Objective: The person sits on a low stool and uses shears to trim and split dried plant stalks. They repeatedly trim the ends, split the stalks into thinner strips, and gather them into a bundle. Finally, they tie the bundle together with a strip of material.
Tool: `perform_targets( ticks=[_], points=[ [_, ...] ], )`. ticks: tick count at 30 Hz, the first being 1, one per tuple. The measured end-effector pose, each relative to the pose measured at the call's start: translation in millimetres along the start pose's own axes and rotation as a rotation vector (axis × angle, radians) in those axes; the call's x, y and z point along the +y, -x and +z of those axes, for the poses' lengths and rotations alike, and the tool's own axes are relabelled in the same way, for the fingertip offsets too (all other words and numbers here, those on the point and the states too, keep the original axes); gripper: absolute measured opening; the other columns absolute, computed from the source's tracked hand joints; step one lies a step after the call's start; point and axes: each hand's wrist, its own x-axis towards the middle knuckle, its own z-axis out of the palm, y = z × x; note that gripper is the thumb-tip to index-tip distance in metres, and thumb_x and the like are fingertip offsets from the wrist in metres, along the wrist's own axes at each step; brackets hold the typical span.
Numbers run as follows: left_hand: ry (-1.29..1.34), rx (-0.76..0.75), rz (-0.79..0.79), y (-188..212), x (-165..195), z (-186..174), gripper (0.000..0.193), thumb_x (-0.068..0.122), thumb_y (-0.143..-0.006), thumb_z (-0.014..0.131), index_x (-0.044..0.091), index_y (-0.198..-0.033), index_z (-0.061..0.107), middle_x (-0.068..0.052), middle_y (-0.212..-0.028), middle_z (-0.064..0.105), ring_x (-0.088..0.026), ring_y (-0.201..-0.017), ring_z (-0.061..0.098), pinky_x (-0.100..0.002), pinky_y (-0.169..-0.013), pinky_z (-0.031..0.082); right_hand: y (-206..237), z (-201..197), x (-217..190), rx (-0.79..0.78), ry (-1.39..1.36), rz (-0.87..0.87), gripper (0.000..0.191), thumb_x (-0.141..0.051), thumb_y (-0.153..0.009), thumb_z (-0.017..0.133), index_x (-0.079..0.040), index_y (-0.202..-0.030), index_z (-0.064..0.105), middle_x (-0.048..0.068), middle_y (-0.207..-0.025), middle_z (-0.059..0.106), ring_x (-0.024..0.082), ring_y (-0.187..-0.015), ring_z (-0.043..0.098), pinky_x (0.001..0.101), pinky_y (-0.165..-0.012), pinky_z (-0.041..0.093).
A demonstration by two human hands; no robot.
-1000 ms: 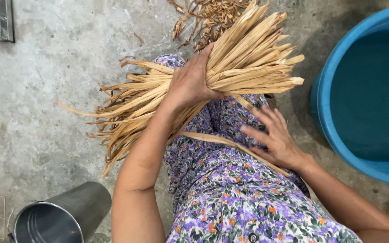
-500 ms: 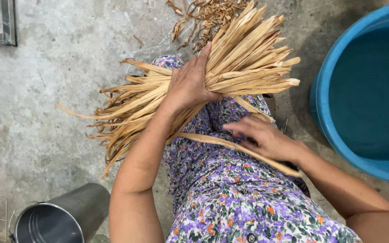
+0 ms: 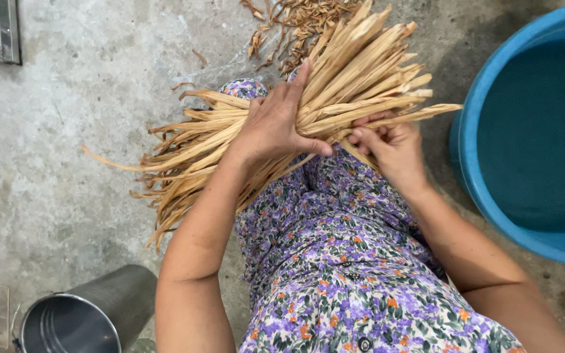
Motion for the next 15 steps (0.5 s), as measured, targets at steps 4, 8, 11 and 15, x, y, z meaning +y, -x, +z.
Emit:
perform_targets(
  ticks=[4,8,11,15],
  points=[
    [-0.118,0.059,-0.024,5,6,7,0.157,0.055,-0.041,0.101,0.015,-0.16,0.007,-0.017,-0.134,0.054,-0.034,-0.126,0.052,-0.053,-0.099,0.032,10,10,-2,0.032,0.076,0.004,0.013,-0.007,-0.099,0.07,-0.002,-0.111,0.068,0.012,-0.1,0.074,0.01,-0.084,0.07,0.0242,-0.074,0.059],
    [-0.172,0.264,0.093,13,8,18,0.148,0.052,-0.049,0.1,0.014,-0.161,0.013,-0.017,-0.137,0.054,-0.033,-0.124,0.054,-0.05,-0.096,0.036,37,-7,-11,0.14,0.75,-0.316,0.039,-0.01,-0.089,0.081,0.004,-0.12,0.063,0.019,-0.108,0.072,0.022,-0.096,0.069,0.0317,-0.082,0.054],
    [-0.152,0.27,0.083,15,8,21,0.145,0.049,-0.049,0.099,0.013,-0.161,0.014,-0.015,-0.134,0.055,-0.031,-0.12,0.056,-0.048,-0.091,0.036,55,-8,-14,0.034,0.866,-0.079,0.026,-0.017,-0.086,0.084,-0.004,-0.101,0.068,0.017,-0.093,0.068,0.023,-0.07,0.068,0.0334,-0.064,0.055],
    [-0.133,0.235,0.056,10,9,20,0.143,0.046,-0.052,0.099,0.01,-0.16,0.013,-0.015,-0.133,0.055,-0.031,-0.116,0.057,-0.047,-0.085,0.036,68,8,-30,-0.078,0.876,-0.253,0.019,-0.015,-0.09,0.078,-0.004,-0.1,0.066,0.011,-0.085,0.072,0.022,-0.069,0.072,0.0354,-0.061,0.056]
  ],
)
